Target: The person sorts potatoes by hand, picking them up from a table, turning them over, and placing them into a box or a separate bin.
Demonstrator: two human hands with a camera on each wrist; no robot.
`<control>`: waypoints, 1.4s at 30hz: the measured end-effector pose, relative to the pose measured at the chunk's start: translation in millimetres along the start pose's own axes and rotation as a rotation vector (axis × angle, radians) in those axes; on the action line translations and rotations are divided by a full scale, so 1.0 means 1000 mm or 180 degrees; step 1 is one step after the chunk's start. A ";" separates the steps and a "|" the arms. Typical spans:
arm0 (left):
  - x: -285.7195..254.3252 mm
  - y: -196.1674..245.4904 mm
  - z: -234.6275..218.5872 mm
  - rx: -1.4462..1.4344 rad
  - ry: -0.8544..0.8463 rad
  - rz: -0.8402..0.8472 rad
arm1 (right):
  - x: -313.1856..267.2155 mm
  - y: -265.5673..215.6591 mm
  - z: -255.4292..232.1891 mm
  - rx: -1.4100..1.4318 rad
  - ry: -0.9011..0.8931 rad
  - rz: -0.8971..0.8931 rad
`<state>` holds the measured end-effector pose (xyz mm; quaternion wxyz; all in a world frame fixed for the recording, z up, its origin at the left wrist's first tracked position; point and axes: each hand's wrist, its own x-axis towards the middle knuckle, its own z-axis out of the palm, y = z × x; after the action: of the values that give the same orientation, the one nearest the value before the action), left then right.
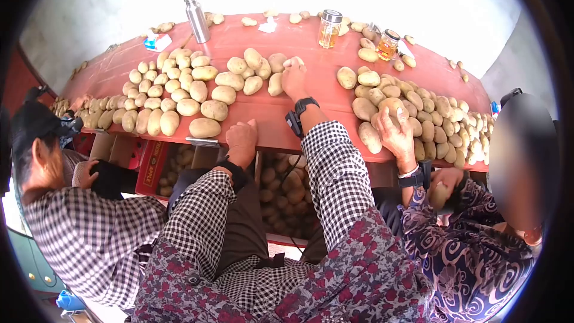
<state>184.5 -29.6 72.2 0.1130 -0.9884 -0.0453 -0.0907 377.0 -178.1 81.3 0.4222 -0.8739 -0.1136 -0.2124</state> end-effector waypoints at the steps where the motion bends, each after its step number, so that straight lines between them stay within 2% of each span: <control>1: 0.001 -0.001 -0.001 -0.0118 -0.0039 -0.0022 | 0.000 0.007 0.003 0.0168 0.0177 -0.0078; 3: 0.002 -0.001 -0.003 -0.0344 -0.0112 -0.0059 | -0.005 0.015 0.004 0.0939 0.0273 0.0433; 6: 0.008 0.003 -0.006 -0.0485 -0.0189 -0.0519 | -0.025 -0.004 -0.019 0.2656 0.0072 0.1875; 10: 0.005 0.002 -0.017 -0.0556 -0.0154 -0.0571 | -0.047 0.001 -0.049 0.4236 -0.0059 0.2526; 12: 0.001 0.000 -0.024 -0.0524 -0.0192 -0.0462 | -0.066 -0.009 -0.064 0.4543 -0.0055 0.2712; 13: 0.000 -0.001 -0.022 -0.0429 0.0001 -0.0279 | -0.076 -0.018 -0.071 0.4529 0.0037 0.2838; 16: -0.002 -0.003 -0.013 -0.0459 0.0109 -0.0102 | -0.116 -0.024 -0.096 0.4939 -0.0695 0.3167; 17: -0.002 -0.005 -0.010 -0.0455 0.0192 0.0060 | -0.139 -0.044 -0.107 0.5017 -0.0834 0.2854; 20: -0.004 -0.004 -0.026 -0.0469 -0.0100 -0.0040 | -0.211 -0.074 -0.133 0.5204 -0.1702 0.2812; 22: 0.001 -0.003 -0.031 -0.0481 -0.0369 -0.0176 | -0.257 -0.102 -0.140 0.4797 -0.1503 0.3139; 24: 0.001 -0.004 -0.032 -0.0362 -0.0543 0.0064 | -0.301 -0.065 -0.120 0.5019 -0.2204 0.3646; 26: 0.001 -0.006 -0.034 -0.0365 -0.0576 0.0133 | -0.331 -0.046 -0.100 0.4268 -0.1595 0.4649; 29: -0.010 -0.009 -0.041 -0.0147 -0.0292 0.0381 | -0.336 -0.045 -0.087 0.3412 -0.0906 0.4834; 32: -0.005 -0.008 -0.031 -0.0034 -0.0287 0.0407 | -0.339 -0.042 -0.083 0.2547 -0.1360 0.4268; 35: -0.009 -0.008 -0.029 0.0132 -0.0098 0.0518 | -0.347 -0.042 -0.079 0.2453 -0.1683 0.3882; 38: -0.008 -0.007 -0.038 0.0073 -0.0226 0.0416 | -0.350 -0.049 -0.074 0.2332 -0.1824 0.3863; 40: -0.008 -0.005 -0.034 0.0163 -0.0150 0.0394 | -0.336 -0.063 -0.078 0.2242 -0.1868 0.3605; 42: -0.006 -0.005 -0.034 0.0116 -0.0305 0.0301 | -0.309 -0.079 -0.086 0.2298 -0.1727 0.3016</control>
<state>172.0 -33.3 105.1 0.1328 -0.9904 -0.0055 -0.0369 50.4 -202.9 39.4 0.6934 -0.6552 0.1171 0.2762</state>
